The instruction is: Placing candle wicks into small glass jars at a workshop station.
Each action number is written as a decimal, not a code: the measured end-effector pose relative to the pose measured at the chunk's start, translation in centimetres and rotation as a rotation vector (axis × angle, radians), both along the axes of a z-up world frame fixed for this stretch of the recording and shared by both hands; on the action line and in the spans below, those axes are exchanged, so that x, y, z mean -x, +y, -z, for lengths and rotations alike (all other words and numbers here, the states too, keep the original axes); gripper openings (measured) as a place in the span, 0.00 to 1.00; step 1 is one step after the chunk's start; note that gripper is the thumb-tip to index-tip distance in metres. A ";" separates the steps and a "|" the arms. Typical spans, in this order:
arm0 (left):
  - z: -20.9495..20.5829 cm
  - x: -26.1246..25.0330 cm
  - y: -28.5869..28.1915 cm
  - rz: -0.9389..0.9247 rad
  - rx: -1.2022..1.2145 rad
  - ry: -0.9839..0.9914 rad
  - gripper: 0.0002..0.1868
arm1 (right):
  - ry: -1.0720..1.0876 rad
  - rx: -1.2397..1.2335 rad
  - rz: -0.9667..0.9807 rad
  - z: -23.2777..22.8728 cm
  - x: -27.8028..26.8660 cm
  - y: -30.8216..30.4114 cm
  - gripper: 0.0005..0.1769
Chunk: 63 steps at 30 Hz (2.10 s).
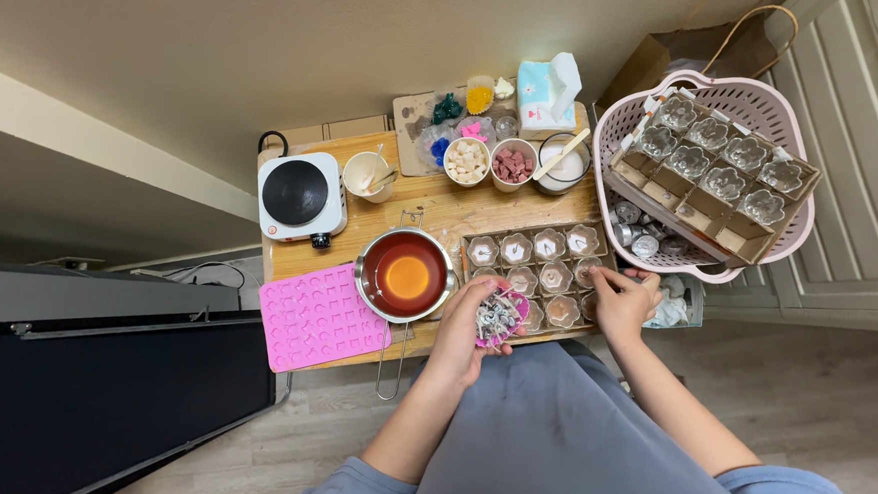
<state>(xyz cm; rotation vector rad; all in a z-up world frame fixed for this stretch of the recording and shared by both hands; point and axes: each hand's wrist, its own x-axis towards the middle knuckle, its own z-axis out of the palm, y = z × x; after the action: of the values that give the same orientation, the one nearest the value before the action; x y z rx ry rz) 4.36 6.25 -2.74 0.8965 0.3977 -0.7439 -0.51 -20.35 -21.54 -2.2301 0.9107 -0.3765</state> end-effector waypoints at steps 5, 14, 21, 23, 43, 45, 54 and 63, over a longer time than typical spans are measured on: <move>0.3 0.0 0.3 0.005 0.011 -0.014 0.16 | 0.000 0.015 0.011 0.0 -0.1 0.1 0.11; 0.3 0.0 0.6 0.006 0.006 -0.010 0.15 | -0.043 0.044 0.013 0.3 0.1 0.2 0.11; 0.4 0.0 0.7 -0.001 0.021 -0.016 0.15 | -0.022 0.058 0.007 0.2 0.1 0.2 0.11; 0.5 0.0 0.7 -0.004 0.021 -0.016 0.15 | -0.026 0.054 0.003 0.0 0.1 0.3 0.11; 0.9 0.0 0.4 0.001 0.051 -0.034 0.15 | -0.028 0.042 -0.016 -0.7 0.8 -0.2 0.11; 0.8 -0.1 0.3 -0.004 0.051 -0.026 0.15 | -0.094 0.063 -0.038 -0.8 1.0 -0.4 0.11; 1.0 -0.2 0.1 0.007 0.050 -0.017 0.16 | -0.255 -0.067 -0.056 -1.7 1.7 -1.3 0.11; 1.3 0.2 -0.2 0.018 0.052 -0.020 0.20 | -0.207 0.050 -0.282 -8.5 0.5 -1.6 0.12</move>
<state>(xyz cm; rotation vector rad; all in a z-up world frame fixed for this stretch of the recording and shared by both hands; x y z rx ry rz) 4.19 6.03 -4.00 0.8590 0.3513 -0.7579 -0.97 -21.93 -13.01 -2.2743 0.4759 -0.4905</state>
